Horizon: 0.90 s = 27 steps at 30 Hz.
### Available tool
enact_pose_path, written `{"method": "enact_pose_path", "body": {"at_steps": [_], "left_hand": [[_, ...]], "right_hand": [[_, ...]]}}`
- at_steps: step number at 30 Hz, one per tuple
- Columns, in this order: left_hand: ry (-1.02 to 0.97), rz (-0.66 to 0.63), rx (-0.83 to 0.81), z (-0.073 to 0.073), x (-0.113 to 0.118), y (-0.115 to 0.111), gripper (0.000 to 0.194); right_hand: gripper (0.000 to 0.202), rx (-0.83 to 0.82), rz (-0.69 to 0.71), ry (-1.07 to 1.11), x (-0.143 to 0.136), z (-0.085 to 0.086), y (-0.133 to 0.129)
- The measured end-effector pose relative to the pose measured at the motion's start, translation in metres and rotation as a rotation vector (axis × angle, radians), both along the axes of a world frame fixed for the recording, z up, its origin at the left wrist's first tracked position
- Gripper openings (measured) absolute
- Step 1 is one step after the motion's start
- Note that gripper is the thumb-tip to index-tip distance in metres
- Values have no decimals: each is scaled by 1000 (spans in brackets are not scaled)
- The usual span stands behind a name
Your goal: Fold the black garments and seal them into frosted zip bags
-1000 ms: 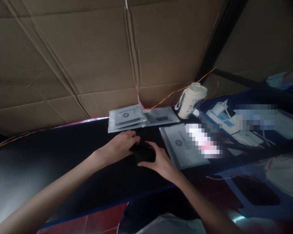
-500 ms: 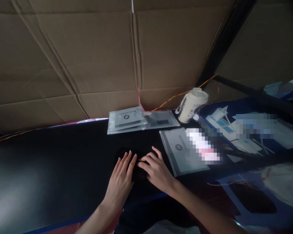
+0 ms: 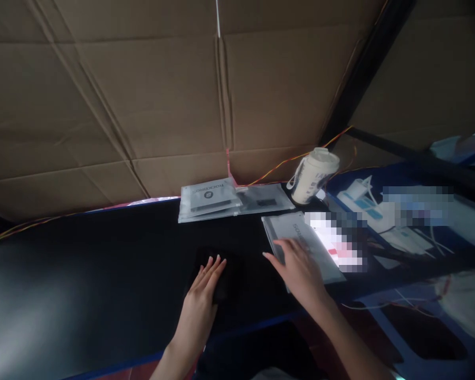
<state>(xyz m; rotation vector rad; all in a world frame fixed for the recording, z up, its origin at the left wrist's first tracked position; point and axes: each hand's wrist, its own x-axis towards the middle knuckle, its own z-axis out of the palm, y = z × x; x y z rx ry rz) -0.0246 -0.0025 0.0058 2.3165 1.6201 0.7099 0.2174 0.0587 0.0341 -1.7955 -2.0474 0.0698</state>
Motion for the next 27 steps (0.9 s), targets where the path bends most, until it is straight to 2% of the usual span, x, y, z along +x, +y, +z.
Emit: {"method": "enact_pose_path", "body": {"at_steps": [3,5,9,11,13,15,18,20,22,25,27], "left_hand": [[-211,64,-48,0,-4,-5,95],[-399,178,-56,0,-4,-9,84],[-827,552,-24,8,2,-14,41],[-950,730,-7,17,6,-16,41],[-1018,856,-23,24,8,-16,47],[-1069,933,-54,27,7,-16,53],[-1093,953,-82,24,4,-16,56],[-1107,950,-89,21,3,-15,55],[-1131,1011,-78,18,5,-15,55],[-1220,1172,66,18,12,-13,60],[-1254,1172,225,18,18,-12,62]], "right_hand": [[21,-26,-34,-170,-8,-15,0],[25,-31,19,-252,-12,-19,-1],[37,-32,205,-239,-15,-15,-11],[35,-65,272,-141,-17,-9,-18],[32,-103,310,-57,-19,-3,-25],[30,-119,327,-24,-21,1,-29],[26,-108,343,-57,-25,2,-30],[28,-109,343,-97,-27,2,-31],[33,-111,326,-142,-30,1,-33],[40,-113,296,-191,-34,2,-37],[45,-142,321,-163,-35,4,-39]]}}
